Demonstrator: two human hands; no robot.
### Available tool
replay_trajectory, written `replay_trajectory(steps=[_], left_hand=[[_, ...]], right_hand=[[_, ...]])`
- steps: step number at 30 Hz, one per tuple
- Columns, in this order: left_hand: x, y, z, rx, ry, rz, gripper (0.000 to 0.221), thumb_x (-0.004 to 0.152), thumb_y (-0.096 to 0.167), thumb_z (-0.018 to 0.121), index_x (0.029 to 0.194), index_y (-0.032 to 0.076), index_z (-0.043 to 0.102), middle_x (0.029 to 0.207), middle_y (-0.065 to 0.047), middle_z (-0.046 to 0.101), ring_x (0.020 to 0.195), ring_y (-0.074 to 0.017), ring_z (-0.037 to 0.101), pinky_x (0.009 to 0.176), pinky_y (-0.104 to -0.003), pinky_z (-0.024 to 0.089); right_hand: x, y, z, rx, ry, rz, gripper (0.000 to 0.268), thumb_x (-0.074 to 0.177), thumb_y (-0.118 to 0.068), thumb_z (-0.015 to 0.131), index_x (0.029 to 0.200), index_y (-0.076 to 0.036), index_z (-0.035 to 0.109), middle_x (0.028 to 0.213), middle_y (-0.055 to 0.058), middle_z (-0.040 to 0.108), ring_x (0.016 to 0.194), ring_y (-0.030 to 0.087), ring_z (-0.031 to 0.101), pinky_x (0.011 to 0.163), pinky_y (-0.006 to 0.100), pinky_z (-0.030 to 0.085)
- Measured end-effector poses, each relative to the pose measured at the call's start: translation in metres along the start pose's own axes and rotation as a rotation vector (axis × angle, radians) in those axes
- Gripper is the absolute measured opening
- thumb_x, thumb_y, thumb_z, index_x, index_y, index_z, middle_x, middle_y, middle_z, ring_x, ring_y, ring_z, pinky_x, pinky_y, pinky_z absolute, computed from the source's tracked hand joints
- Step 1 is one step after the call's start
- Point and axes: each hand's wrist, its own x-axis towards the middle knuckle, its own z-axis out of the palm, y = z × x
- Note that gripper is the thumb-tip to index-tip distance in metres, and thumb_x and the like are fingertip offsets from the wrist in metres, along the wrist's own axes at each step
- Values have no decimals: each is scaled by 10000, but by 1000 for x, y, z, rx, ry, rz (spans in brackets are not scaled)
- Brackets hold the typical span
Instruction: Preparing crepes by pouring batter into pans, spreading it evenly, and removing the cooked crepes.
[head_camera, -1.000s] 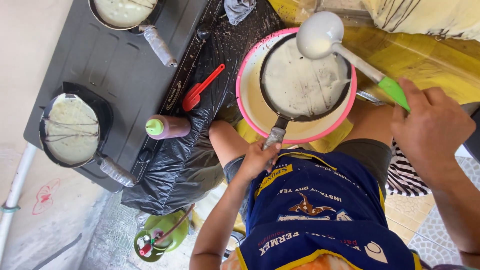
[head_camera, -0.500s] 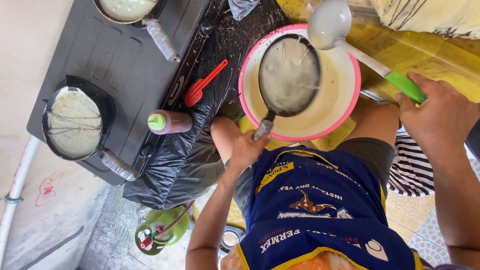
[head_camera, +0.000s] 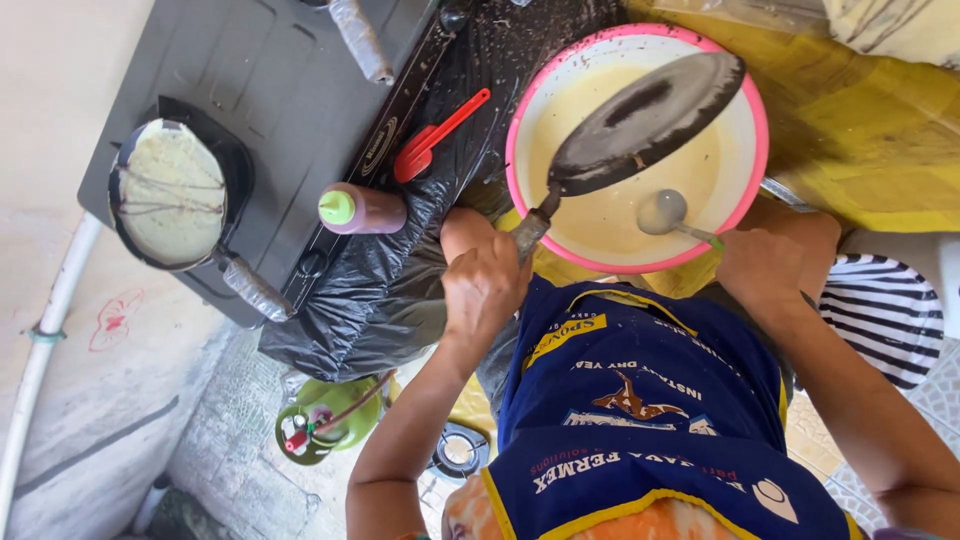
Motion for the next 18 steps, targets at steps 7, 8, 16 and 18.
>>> replay_trajectory(steps=[7,8,16,18], left_hand=[[-26,9,57,87,-55,-1,251,1020,274,610,814,143,557,637,-24,517,447,-159,455,398,-338,334],[-30,11,59,49,-88,26,169,1020,215,608,1160,144,545,707,-17,515,502,-140,474,401,-316,334],[-28,21,71,-270,-36,-191,238,930,230,683,868,43,548,690,-107,607,505,-247,572,434,-367,422],[-31,21,74,-346,-21,-223,179,882,155,667,872,30,539,691,-109,613,558,-269,593,479,-374,451]], right_hand=[[13,1,33,-2,-106,-36,327,919,-269,521,1097,-208,789,1037,71,812,909,332,763,698,432,545],[11,1,28,94,-147,-23,462,938,-430,462,1171,-180,773,1086,106,810,961,371,756,728,466,531],[-22,-14,-41,5,156,45,420,839,-536,665,990,-165,790,818,28,783,604,268,672,588,292,446],[-14,-10,-23,-421,94,-23,440,1048,-660,347,1136,-468,734,948,-128,810,752,154,747,668,323,453]])
